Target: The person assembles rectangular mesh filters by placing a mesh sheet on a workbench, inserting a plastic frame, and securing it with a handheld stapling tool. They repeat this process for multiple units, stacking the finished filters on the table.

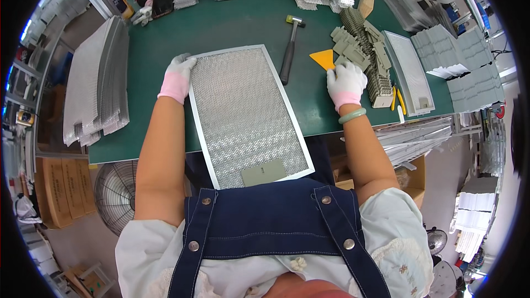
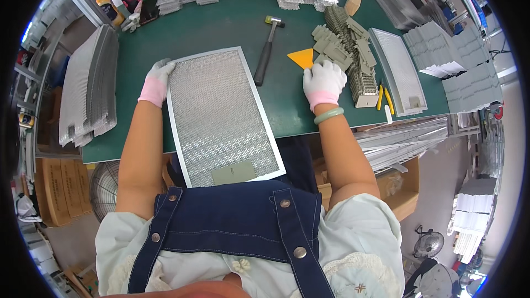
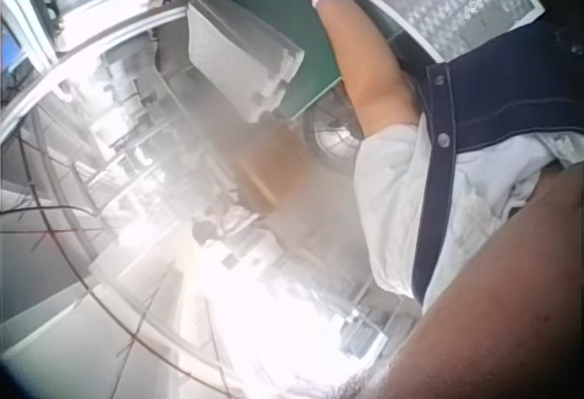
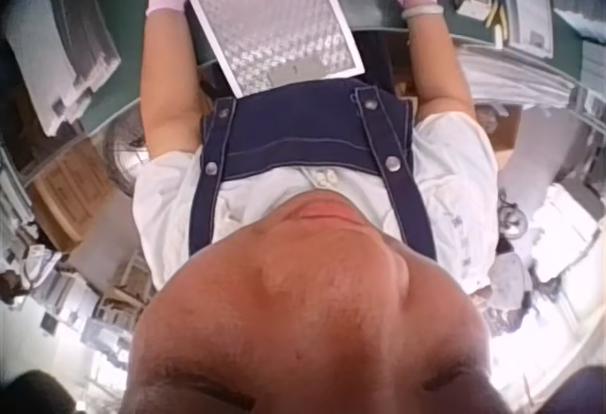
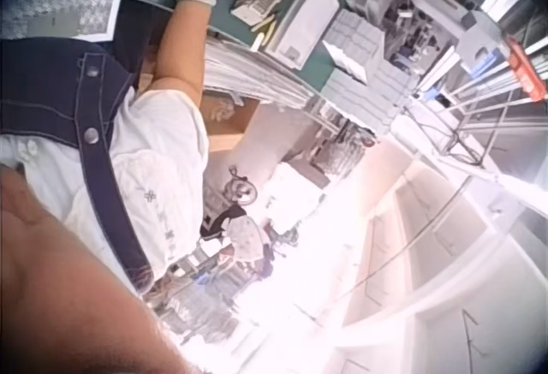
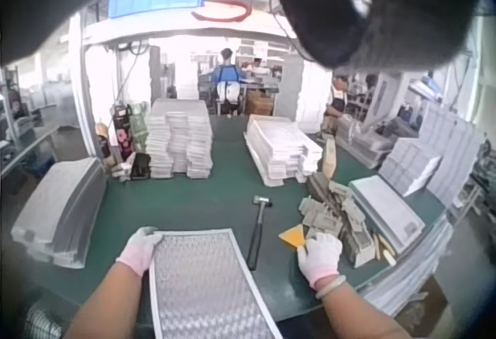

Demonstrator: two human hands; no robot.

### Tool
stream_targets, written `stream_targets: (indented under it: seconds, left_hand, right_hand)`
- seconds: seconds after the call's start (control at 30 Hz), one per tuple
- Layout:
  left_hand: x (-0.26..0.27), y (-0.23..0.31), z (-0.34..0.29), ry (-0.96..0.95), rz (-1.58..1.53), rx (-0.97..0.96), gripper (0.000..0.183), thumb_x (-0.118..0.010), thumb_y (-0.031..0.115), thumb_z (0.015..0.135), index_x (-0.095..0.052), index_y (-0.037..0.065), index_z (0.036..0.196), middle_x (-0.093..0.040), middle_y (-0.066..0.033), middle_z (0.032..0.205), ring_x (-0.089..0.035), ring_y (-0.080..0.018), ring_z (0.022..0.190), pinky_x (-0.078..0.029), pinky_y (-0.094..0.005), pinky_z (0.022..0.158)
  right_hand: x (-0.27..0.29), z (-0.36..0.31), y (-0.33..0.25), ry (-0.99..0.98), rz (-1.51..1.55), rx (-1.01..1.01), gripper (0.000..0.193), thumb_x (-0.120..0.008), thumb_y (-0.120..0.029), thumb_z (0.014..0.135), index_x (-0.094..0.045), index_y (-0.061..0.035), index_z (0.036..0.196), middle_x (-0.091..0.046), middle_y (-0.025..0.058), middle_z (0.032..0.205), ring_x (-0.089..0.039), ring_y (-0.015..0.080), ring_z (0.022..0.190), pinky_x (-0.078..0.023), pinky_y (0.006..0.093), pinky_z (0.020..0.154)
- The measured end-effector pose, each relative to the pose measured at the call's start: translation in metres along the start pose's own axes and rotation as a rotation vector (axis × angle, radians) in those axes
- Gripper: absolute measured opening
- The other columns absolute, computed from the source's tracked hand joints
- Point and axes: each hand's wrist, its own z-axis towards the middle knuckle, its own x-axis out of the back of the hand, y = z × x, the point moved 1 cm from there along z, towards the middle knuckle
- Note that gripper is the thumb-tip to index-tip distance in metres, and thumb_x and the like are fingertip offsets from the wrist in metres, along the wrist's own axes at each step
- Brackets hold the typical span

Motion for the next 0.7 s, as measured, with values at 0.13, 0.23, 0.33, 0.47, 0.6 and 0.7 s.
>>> stream_targets:
  seconds: [0.13,0.23,0.33,0.47,0.6,0.7]
  left_hand:
    - [0.001,0.019,-0.016,0.043,0.214,-0.125,0.053,-0.064,0.024,0.090,-0.055,-0.011,0.129,-0.063,-0.0238,0.124,-0.060,-0.0282,0.117,-0.044,-0.0327,0.101]
    - [-0.006,0.027,-0.021,0.031,0.164,-0.098,0.053,-0.064,0.024,0.089,-0.055,-0.010,0.129,-0.064,-0.0226,0.123,-0.060,-0.0280,0.117,-0.045,-0.0327,0.101]
    - [0.000,0.003,-0.006,0.028,-0.018,0.008,0.052,-0.064,0.023,0.089,-0.055,-0.009,0.129,-0.064,-0.0206,0.123,-0.060,-0.0272,0.116,-0.045,-0.0325,0.101]
    - [-0.001,-0.001,0.001,0.016,-0.061,0.081,0.054,-0.065,0.017,0.091,-0.049,-0.010,0.135,-0.060,-0.0199,0.126,-0.059,-0.0250,0.116,-0.045,-0.0316,0.101]
    - [-0.003,0.015,-0.008,0.007,-0.130,0.077,0.054,-0.065,0.020,0.089,-0.052,-0.009,0.133,-0.062,-0.0204,0.125,-0.060,-0.0255,0.116,-0.045,-0.0317,0.100]
    - [0.004,0.020,-0.019,-0.016,-0.155,0.084,0.057,-0.065,0.018,0.089,-0.048,-0.009,0.136,-0.060,-0.0214,0.126,-0.060,-0.0253,0.116,-0.046,-0.0307,0.099]
  right_hand:
    - [0.020,0.023,-0.031,-0.180,-0.108,-0.128,0.041,-0.058,-0.048,0.090,-0.075,-0.0113,0.100,-0.064,0.0086,0.113,-0.056,0.0305,0.112,-0.041,0.0463,0.094]
    - [0.008,0.027,-0.040,-0.226,-0.140,-0.031,0.049,-0.057,-0.050,0.089,-0.071,-0.0106,0.115,-0.061,0.0089,0.123,-0.052,0.0310,0.121,-0.038,0.0462,0.100]
    - [0.003,0.034,-0.052,-0.338,0.058,0.064,0.048,-0.056,-0.047,0.091,-0.067,-0.0117,0.123,-0.060,0.0090,0.129,-0.048,0.0288,0.127,-0.036,0.0469,0.104]
    - [0.015,0.022,-0.048,-0.372,-0.101,-0.061,0.044,-0.056,-0.042,0.091,-0.065,-0.0152,0.125,-0.058,0.0093,0.134,-0.047,0.0265,0.130,-0.036,0.0457,0.106]
    - [-0.006,0.016,-0.031,-0.202,0.012,0.087,0.043,-0.058,-0.039,0.090,-0.065,-0.0132,0.123,-0.059,0.0093,0.129,-0.045,0.0235,0.131,-0.037,0.0455,0.106]
    - [0.004,0.019,-0.038,-0.261,0.069,0.140,0.045,-0.060,-0.038,0.088,-0.062,-0.0132,0.126,-0.061,0.0082,0.125,-0.053,0.0260,0.124,-0.041,0.0452,0.102]
